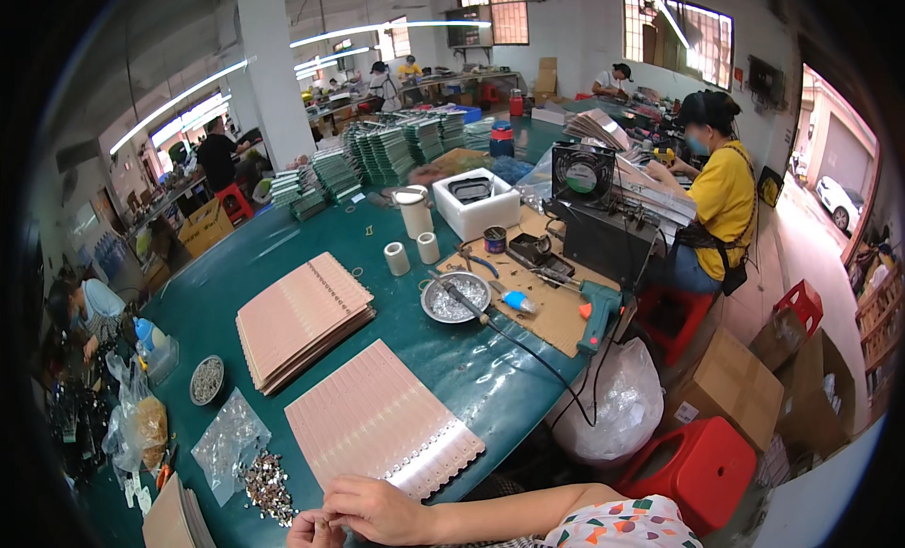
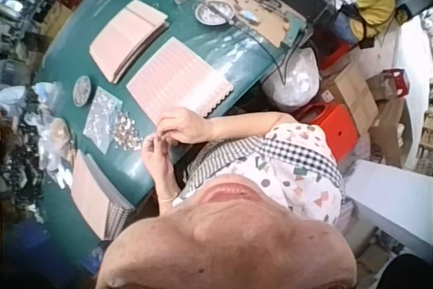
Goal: The person inserts electronic components into the edge of a circuit board panel by hand. The person then places a metal bar on an LED panel and solders the components along the board using a soldering iron.
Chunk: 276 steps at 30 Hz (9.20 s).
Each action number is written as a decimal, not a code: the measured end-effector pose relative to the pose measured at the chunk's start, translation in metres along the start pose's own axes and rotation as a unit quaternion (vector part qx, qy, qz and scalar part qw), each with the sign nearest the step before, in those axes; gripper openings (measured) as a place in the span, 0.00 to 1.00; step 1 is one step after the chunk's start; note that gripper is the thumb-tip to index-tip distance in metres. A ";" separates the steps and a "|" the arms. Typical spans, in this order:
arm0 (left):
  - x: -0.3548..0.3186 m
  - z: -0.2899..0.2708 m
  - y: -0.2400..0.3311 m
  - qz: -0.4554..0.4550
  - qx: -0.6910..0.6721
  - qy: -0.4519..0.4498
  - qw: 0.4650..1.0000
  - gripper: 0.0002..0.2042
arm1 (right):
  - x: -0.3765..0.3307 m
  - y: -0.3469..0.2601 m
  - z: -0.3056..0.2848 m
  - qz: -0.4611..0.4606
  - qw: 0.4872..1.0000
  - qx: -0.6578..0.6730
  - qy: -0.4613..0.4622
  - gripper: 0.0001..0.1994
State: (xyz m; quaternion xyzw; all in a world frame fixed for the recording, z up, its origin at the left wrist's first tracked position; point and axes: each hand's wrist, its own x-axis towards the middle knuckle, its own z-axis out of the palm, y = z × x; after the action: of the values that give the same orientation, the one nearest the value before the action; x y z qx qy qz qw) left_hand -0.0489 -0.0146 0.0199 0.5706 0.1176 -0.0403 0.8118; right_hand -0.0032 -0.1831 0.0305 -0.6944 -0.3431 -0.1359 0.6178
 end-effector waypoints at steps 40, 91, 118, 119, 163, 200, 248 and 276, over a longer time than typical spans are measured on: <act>-0.003 -0.035 -0.023 0.398 0.293 0.014 0.869 0.06 | 0.023 0.019 -0.008 0.065 0.960 -0.244 -0.120 0.07; -0.010 -0.047 -0.046 0.407 0.415 -0.055 0.812 0.11 | 0.022 0.025 0.040 0.003 0.859 -0.449 -0.244 0.09; -0.011 -0.017 -0.003 0.423 0.332 0.023 0.843 0.09 | -0.052 0.035 -0.156 0.147 0.955 -0.228 0.122 0.10; -0.014 -0.016 0.003 0.429 0.336 0.021 0.838 0.09 | -0.049 0.031 -0.158 0.132 0.960 -0.207 0.133 0.09; 0.062 -0.021 0.065 0.529 0.329 0.020 0.782 0.05 | 0.023 0.004 -0.165 -0.048 0.970 -0.226 0.074 0.11; 0.071 -0.012 0.086 0.546 0.363 -0.057 0.753 0.12 | 0.016 0.005 -0.159 -0.035 0.965 -0.232 0.115 0.15; 0.082 0.018 0.091 0.523 0.389 -0.129 0.748 0.12 | 0.050 -0.015 -0.170 -0.059 0.966 -0.244 -0.058 0.20; 0.081 0.010 0.086 0.519 0.385 -0.130 0.752 0.14 | 0.049 -0.013 -0.161 -0.043 0.982 -0.181 -0.043 0.18</act>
State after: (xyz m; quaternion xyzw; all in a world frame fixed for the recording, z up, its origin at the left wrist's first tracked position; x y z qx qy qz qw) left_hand 0.0482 0.0116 0.0831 0.7971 -0.3288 0.2719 0.4273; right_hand 0.0623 -0.3213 0.1027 -0.7844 -0.3686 -0.1920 0.4603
